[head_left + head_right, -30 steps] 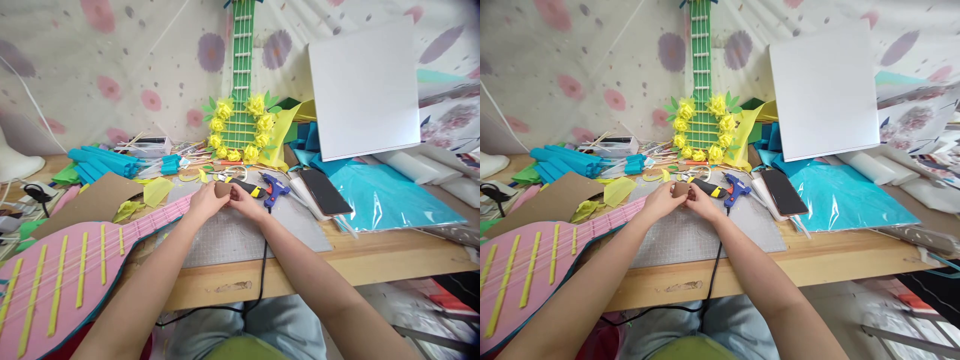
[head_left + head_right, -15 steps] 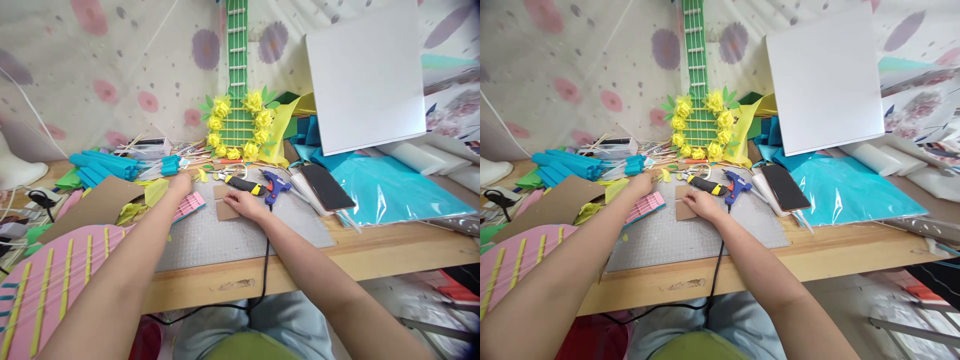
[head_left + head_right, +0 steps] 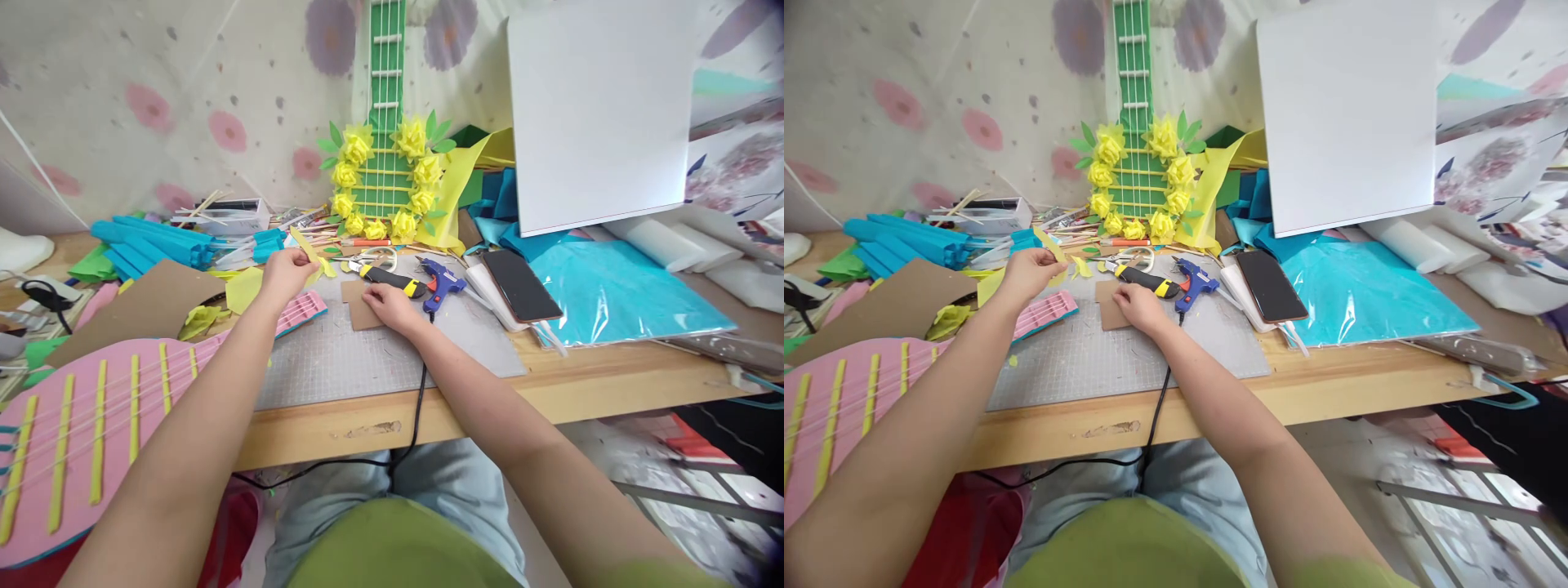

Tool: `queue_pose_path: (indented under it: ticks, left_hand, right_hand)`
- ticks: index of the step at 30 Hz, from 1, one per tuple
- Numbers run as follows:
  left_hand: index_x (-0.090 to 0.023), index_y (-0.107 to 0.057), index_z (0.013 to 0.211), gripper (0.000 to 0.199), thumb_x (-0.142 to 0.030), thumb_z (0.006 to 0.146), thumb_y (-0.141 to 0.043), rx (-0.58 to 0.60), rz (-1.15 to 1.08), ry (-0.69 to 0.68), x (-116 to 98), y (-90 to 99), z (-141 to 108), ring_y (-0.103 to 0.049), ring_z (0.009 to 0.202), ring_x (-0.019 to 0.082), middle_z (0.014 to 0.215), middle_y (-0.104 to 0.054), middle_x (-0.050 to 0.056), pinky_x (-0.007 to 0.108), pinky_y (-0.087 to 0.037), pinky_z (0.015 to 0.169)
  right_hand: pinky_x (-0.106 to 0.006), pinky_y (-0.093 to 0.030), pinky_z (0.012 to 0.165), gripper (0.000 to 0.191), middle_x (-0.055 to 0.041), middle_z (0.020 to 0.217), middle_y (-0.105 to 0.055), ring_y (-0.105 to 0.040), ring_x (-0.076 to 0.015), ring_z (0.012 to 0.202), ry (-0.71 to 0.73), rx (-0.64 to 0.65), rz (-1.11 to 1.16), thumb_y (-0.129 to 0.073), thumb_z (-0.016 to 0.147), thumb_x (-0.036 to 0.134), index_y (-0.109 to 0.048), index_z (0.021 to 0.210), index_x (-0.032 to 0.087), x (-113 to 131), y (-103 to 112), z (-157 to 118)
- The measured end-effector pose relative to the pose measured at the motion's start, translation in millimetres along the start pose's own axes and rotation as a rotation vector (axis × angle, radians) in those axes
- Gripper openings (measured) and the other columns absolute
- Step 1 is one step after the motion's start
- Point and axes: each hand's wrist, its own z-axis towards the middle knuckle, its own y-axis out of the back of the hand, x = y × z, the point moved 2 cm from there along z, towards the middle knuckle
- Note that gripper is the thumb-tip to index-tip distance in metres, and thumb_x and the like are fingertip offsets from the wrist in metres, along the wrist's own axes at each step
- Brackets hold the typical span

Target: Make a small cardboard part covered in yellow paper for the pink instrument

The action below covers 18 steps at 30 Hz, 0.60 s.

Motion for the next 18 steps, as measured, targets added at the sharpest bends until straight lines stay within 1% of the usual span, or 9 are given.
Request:
queue_pose_path:
  ticks: [1, 2, 4, 6, 8, 11, 15, 18]
  left_hand:
    - [-0.014, -0.064, 0.074, 0.016, -0.028, 0.068, -0.060, 0.041, -0.134, 0.006, -2.8, -6.6, -9.9, -0.062, 0.068, 0.018, 0.077, -0.067, 0.005, 0.029, -0.047, 0.064]
    - [-0.014, -0.063, 0.075, 0.016, -0.028, 0.068, -0.060, 0.121, -0.247, 0.042, -4.5, -15.1, -20.3, -0.061, 0.063, 0.017, 0.073, -0.066, 0.004, 0.029, -0.048, 0.061]
    - [-0.013, -0.061, 0.073, 0.013, -0.024, 0.068, -0.060, 0.224, -0.374, 0.102, -5.6, -32.9, -39.8, -0.060, 0.057, 0.016, 0.066, -0.065, 0.004, 0.030, -0.048, 0.058]
    - [-0.013, -0.059, 0.073, 0.008, -0.019, 0.070, -0.057, 0.223, -0.471, 0.142, -3.4, -48.8, -53.9, -0.061, 0.056, 0.015, 0.069, -0.066, 0.005, 0.029, -0.049, 0.058]
    - [-0.013, -0.058, 0.077, 0.008, -0.017, 0.073, -0.053, 0.220, -0.588, 0.197, 1.5, -62.6, -61.5, -0.062, 0.058, 0.013, 0.075, -0.068, 0.006, 0.028, -0.051, 0.060]
    - [-0.013, -0.057, 0.095, 0.020, -0.015, 0.076, -0.050, 0.197, -0.703, 0.210, 9.3, -75.4, -63.6, -0.063, 0.062, 0.012, 0.082, -0.069, 0.007, 0.028, -0.051, 0.064]
    - [-0.013, -0.057, 0.110, 0.032, -0.019, 0.079, -0.049, 0.170, -0.714, 0.138, 13.8, -78.7, -62.3, -0.065, 0.078, 0.016, 0.088, -0.070, 0.008, 0.029, -0.050, 0.072]
    - [-0.014, -0.058, 0.113, 0.036, -0.021, 0.078, -0.051, 0.141, -0.752, 0.135, 12.1, -75.3, -63.7, -0.062, 0.093, 0.016, 0.097, -0.069, 0.007, 0.028, -0.048, 0.081]
  right_hand:
    - [-0.028, -0.039, 0.068, 0.020, -0.0049, 0.085, -0.064, -0.056, -0.0184, 0.078, -0.027, -0.019, 0.009, -0.043, 0.084, 0.029, -0.060, 0.081, 0.019, -0.2, 1.3, 0.3]
    - [-0.028, -0.039, 0.068, 0.020, -0.0047, 0.084, -0.064, -0.056, -0.0183, 0.077, -0.048, -0.041, 0.016, -0.041, 0.084, 0.029, -0.059, 0.082, 0.019, -0.2, 3.0, 0.6]
    - [-0.028, -0.038, 0.067, 0.021, -0.0047, 0.082, -0.062, -0.055, -0.0182, 0.077, -0.061, -0.083, 0.021, -0.038, 0.085, 0.029, -0.056, 0.085, 0.019, 0.8, 6.9, 0.9]
    - [-0.029, -0.039, 0.069, 0.022, -0.0055, 0.084, -0.061, -0.054, -0.0182, 0.078, -0.053, -0.124, 0.022, -0.036, 0.085, 0.030, -0.054, 0.085, 0.018, 2.7, 10.4, 0.7]
    - [-0.030, -0.039, 0.071, 0.019, -0.0061, 0.087, -0.061, -0.054, -0.0183, 0.080, -0.033, -0.159, 0.022, -0.037, 0.084, 0.029, -0.053, 0.085, 0.019, 4.9, 11.9, -0.3]
    - [-0.030, -0.040, 0.075, 0.012, -0.0061, 0.090, -0.060, -0.054, -0.0185, 0.084, 0.028, -0.190, 0.018, -0.042, 0.079, 0.025, -0.052, 0.084, 0.020, 8.6, 9.0, -2.5]
    - [-0.030, -0.040, 0.076, 0.009, -0.0062, 0.089, -0.059, -0.054, -0.0185, 0.086, 0.071, -0.200, 0.033, -0.042, 0.079, 0.023, -0.050, 0.082, 0.020, 13.2, 0.8, -4.7]
    - [-0.030, -0.040, 0.075, 0.008, -0.0055, 0.087, -0.059, -0.054, -0.0186, 0.085, 0.078, -0.174, 0.031, -0.042, 0.078, 0.023, -0.050, 0.081, 0.020, 15.0, -3.5, -4.8]
